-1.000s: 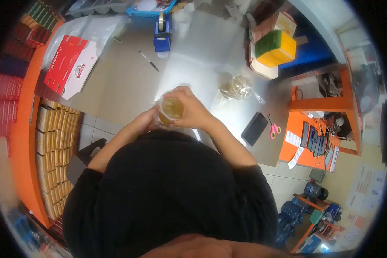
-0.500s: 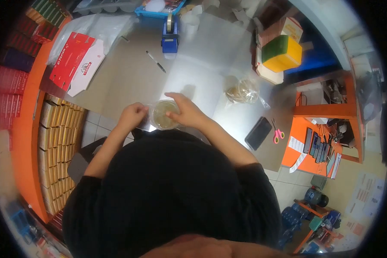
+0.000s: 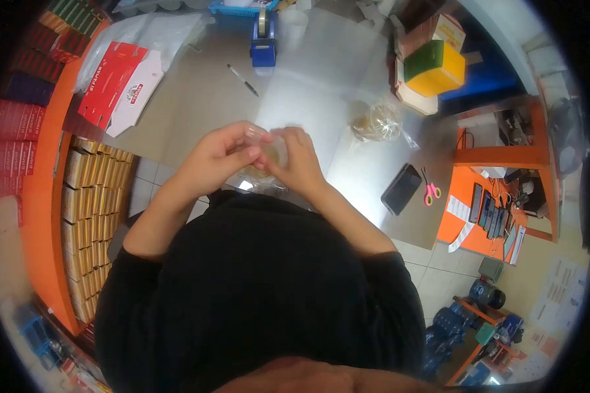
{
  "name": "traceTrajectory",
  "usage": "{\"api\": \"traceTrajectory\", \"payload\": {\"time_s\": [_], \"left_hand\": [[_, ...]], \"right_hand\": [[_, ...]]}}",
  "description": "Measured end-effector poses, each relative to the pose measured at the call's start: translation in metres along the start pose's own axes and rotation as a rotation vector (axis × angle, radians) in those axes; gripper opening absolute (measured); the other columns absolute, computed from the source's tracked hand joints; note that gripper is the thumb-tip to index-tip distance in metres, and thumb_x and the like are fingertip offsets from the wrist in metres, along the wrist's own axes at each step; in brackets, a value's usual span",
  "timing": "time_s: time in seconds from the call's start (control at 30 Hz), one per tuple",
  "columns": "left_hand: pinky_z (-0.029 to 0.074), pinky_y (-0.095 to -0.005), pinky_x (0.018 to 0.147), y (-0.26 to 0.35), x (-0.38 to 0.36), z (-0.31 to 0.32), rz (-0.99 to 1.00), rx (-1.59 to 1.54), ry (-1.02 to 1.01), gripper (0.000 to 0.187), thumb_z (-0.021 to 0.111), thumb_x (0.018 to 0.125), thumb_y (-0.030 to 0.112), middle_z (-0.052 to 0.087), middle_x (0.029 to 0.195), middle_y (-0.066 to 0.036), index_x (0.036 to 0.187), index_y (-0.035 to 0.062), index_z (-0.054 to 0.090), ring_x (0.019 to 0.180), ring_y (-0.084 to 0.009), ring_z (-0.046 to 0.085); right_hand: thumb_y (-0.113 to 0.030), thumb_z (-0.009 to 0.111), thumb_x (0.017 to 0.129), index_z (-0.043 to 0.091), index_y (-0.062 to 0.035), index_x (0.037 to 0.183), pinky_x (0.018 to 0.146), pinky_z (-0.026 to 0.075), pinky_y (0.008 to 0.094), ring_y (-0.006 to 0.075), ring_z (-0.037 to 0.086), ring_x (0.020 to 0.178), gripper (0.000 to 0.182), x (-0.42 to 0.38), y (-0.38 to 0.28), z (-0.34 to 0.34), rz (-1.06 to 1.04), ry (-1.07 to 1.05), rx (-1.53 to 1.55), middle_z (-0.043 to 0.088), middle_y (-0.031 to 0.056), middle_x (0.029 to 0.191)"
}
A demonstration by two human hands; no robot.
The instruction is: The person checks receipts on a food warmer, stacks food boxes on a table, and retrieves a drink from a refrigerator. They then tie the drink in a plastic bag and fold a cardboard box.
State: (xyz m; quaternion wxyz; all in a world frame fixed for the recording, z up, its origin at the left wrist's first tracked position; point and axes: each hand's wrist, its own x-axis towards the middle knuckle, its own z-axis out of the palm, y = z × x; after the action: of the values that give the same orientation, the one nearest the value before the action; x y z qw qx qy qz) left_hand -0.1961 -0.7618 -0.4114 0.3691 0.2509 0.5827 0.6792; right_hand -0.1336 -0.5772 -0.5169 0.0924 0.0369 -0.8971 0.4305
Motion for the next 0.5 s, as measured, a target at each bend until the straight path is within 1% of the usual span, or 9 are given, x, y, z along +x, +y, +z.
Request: {"api": "traceTrajectory", "payload": {"time_s": [0.03,0.07,0.13,0.17,0.23,0.27,0.33,0.43,0.5], "left_hand": [[0.045,-0.0275,0.08,0.001,-0.002,-0.001,-0.003,-0.001,0.001,0.023,0.054,0.091,0.013,0.058,0.086,-0.003,0.111,0.0017,0.056,0.084,-0.0117,0.056],[0.045,-0.0275,0.08,0.001,-0.003,-0.002,0.009,0.013,0.023,0.025,0.054,0.092,0.015,0.058,0.086,-0.004,0.112,0.0016,0.055,0.083,-0.012,0.056],[0.045,-0.0276,0.079,0.001,-0.006,-0.004,0.017,0.027,0.042,0.026,0.053,0.092,0.016,0.058,0.085,-0.004,0.113,0.0014,0.055,0.083,-0.0124,0.056],[0.045,-0.0278,0.078,0.001,-0.007,-0.006,0.034,0.034,0.079,0.027,0.052,0.092,0.016,0.058,0.084,-0.004,0.114,0.0015,0.055,0.082,-0.0126,0.055],[0.045,-0.028,0.077,0.003,-0.009,-0.008,0.06,0.037,0.116,0.028,0.051,0.092,0.017,0.057,0.083,-0.004,0.115,0.0016,0.055,0.081,-0.0129,0.055],[0.045,-0.0269,0.078,0.004,-0.011,-0.009,0.07,-0.003,0.121,0.027,0.051,0.093,0.016,0.058,0.084,-0.004,0.115,0.0008,0.055,0.081,-0.0122,0.056],[0.046,-0.0259,0.078,0.013,-0.015,-0.014,0.089,-0.037,0.126,0.026,0.051,0.093,0.015,0.059,0.084,-0.004,0.115,0.0001,0.055,0.082,-0.0114,0.057],[0.046,-0.0263,0.078,0.041,-0.023,-0.014,0.156,0.002,0.139,0.03,0.052,0.092,0.017,0.059,0.085,-0.004,0.116,-0.0003,0.055,0.081,-0.0117,0.057],[0.046,-0.0266,0.078,0.06,-0.024,-0.01,0.247,0.085,0.182,0.033,0.052,0.091,0.019,0.059,0.085,-0.004,0.118,-0.0006,0.054,0.081,-0.0118,0.056]], "right_hand": [[-0.026,0.077,0.066,0.053,-0.0075,0.114,0.09,0.039,0.0428,0.033,0.049,0.11,0.057,-0.005,-0.003,-0.006,-0.219,0.025,-0.051,0.053,0.0151,0.114],[-0.026,0.077,0.066,0.053,-0.0075,0.114,0.09,0.039,0.0428,0.033,0.049,0.11,0.057,-0.011,-0.008,-0.014,-0.217,0.023,-0.049,0.053,0.0151,0.114],[-0.023,0.077,0.066,0.055,-0.0118,0.114,0.091,0.037,0.0427,0.0298,0.049,0.109,0.054,-0.02,-0.022,-0.033,-0.384,-0.164,-0.087,0.054,0.0123,0.114],[-0.023,0.077,0.066,0.055,-0.0118,0.114,0.091,0.037,0.0427,0.0298,0.049,0.109,0.054,-0.023,-0.021,-0.037,-0.382,-0.163,-0.089,0.054,0.0123,0.114],[-0.019,0.075,0.068,0.06,-0.0143,0.103,0.093,0.035,0.0426,0.0263,0.046,0.112,0.038,-0.027,-0.02,-0.047,-0.491,-0.144,-0.358,0.056,0.0089,0.112],[-0.019,0.075,0.068,0.06,-0.0143,0.103,0.093,0.035,0.0426,0.0263,0.046,0.112,0.038,-0.026,-0.019,-0.054,-0.495,-0.145,-0.363,0.056,0.0089,0.112],[-0.014,0.072,0.071,0.063,-0.0135,0.087,0.092,0.036,0.0421,0.0264,0.049,0.11,0.018,-0.014,-0.025,-0.073,-0.558,-0.249,-0.458,0.057,0.006,0.111],[-0.012,0.071,0.07,0.062,-0.0101,0.077,0.093,0.037,0.0424,0.0272,0.052,0.105,0.012,0.01,-0.08,-0.13,-0.529,-0.329,-0.294,0.058,0.0045,0.109],[-0.012,0.072,0.07,0.061,-0.0096,0.076,0.093,0.038,0.0422,0.028,0.053,0.104,0.013,0.023,-0.114,-0.152,-0.59,-0.286,-0.375,0.059,0.0047,0.108]]}}
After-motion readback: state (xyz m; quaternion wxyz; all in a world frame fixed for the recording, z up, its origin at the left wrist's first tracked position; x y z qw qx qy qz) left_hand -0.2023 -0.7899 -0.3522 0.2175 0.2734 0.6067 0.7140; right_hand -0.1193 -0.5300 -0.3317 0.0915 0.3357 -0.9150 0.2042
